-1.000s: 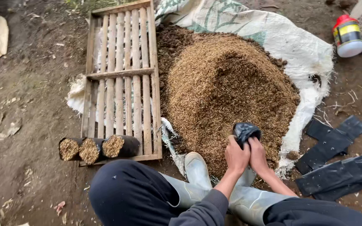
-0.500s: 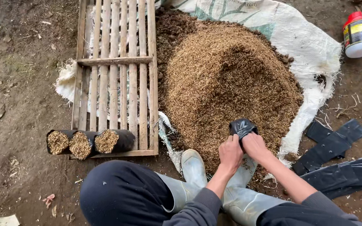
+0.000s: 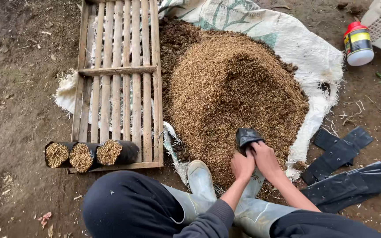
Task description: The person fills black plastic polybags with a soil and husk mixture by hand from a large pile, then places the filled bags into a wooden tray.
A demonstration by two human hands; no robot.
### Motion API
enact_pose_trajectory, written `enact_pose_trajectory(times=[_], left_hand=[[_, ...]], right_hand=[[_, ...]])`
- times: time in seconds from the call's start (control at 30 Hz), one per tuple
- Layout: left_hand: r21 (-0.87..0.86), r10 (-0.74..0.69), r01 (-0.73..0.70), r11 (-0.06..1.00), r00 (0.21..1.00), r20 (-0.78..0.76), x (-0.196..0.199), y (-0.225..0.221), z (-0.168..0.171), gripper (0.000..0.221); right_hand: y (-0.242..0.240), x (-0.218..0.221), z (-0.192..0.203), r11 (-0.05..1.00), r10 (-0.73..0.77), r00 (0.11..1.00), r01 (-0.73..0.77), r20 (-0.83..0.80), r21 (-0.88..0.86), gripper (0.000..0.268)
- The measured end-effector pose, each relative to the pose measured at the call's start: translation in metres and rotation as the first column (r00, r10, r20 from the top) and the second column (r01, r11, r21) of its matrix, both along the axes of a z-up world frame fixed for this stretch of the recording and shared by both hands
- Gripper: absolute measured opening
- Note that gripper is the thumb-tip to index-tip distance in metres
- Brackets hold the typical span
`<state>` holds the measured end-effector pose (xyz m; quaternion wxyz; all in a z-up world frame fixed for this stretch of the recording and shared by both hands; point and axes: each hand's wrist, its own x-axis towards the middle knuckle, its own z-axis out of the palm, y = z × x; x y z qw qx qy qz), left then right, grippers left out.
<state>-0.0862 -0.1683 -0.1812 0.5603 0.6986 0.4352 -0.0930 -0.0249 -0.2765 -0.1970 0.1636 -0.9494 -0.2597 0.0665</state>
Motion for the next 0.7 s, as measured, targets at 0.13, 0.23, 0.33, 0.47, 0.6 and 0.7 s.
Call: enact_pose_trajectory(times=[0.13,0.23,0.33,0.47,0.6,0.7], left_hand=[[-0.084,-0.047,0.049,0.995,0.998,0.032,-0.007,0.0,0.011,0.037],[-0.031,-0.136,0.139,0.99,0.987,0.089,-0.015,0.01,0.018,0.033],[-0.043,-0.181,0.189,0.981,0.974,0.135,-0.014,0.006,-0.003,0.036],[-0.002,-0.25,0.252,0.968,0.961,0.116,-0.013,0.01,0.006,0.038],[0.019,-0.213,0.212,0.977,0.969,0.121,-0.009,0.011,0.012,0.039],[0.031,-0.095,0.093,0.995,0.993,0.065,-0.008,0.009,0.006,0.039]], right_hand=[[0.01,0.015,-0.021,0.96,0.137,0.991,-0.131,0.006,-0.247,0.015],[0.017,0.025,-0.053,0.934,0.247,0.967,-0.222,0.058,-0.279,0.016],[0.014,0.033,-0.081,0.922,0.292,0.956,-0.272,0.033,-0.275,0.016],[0.019,0.038,-0.089,0.944,0.265,0.964,-0.253,0.03,-0.212,0.019],[0.018,0.035,-0.072,0.981,0.171,0.985,-0.169,0.018,-0.096,0.02],[0.022,0.01,-0.016,0.998,0.061,0.997,-0.062,-0.047,-0.017,0.024]])
